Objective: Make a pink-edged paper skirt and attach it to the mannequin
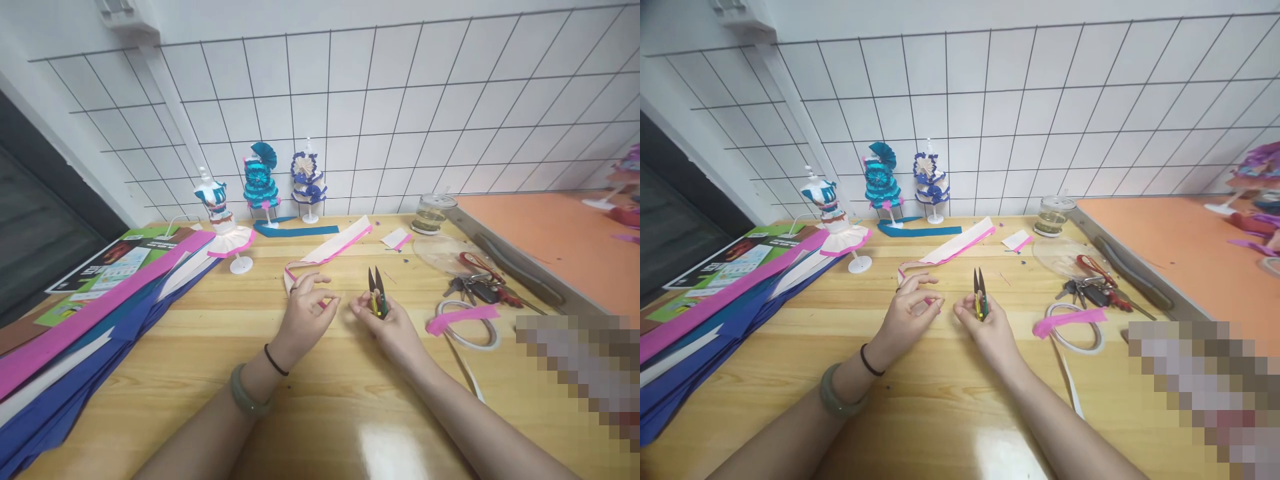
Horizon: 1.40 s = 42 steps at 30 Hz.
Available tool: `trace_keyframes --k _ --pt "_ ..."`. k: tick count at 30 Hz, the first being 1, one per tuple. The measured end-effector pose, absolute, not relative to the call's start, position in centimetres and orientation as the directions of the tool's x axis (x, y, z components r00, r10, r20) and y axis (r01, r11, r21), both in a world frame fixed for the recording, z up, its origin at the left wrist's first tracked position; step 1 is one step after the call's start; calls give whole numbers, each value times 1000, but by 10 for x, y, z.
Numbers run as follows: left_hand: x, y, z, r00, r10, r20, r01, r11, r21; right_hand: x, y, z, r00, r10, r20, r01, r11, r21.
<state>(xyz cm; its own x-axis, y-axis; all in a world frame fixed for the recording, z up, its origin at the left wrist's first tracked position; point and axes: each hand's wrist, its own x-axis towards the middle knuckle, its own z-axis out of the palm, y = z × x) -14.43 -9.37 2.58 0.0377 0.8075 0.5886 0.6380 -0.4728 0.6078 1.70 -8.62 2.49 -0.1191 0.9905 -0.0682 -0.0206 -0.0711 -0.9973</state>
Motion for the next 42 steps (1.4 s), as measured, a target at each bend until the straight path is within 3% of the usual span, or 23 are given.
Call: trace_keyframes --k 5,14,21,27,31,33,35,37,38,42 --pt "-140 -96 23 94 823 560 589 -500 635 19 -85 30 -109 989 97 33 101 -994" --pt "-138 -96 20 146 792 593 611 -544 575 17 -83 25 -145 984 104 10 106 -994" --pt "-150 -89 17 199 727 657 654 -598 463 15 -83 30 -66 995 69 -32 67 -997" --pt "-175 -77 19 -106 658 746 688 -493 533 17 -92 52 -104 984 -147 -79 -155 -985" --pt "-191 -66 11 -406 657 636 607 -326 725 31 -91 75 -207 957 -203 -86 -225 -971" --pt "-196 -61 5 -519 683 514 474 -271 838 47 -74 82 -176 973 -150 28 -147 -989" --pt "-198 -57 0 -588 715 379 310 -233 922 68 -45 82 -41 999 -22 250 -11 -968" --pt "-198 -55 -3 -614 735 286 189 -215 958 90 -10 76 35 989 144 544 102 -833" --pt "-198 -55 -3 -617 742 263 155 -213 965 100 7 71 23 974 227 703 146 -696" --pt "-197 -54 -3 -611 755 239 116 -213 970 116 51 46 -71 964 258 832 200 -518"
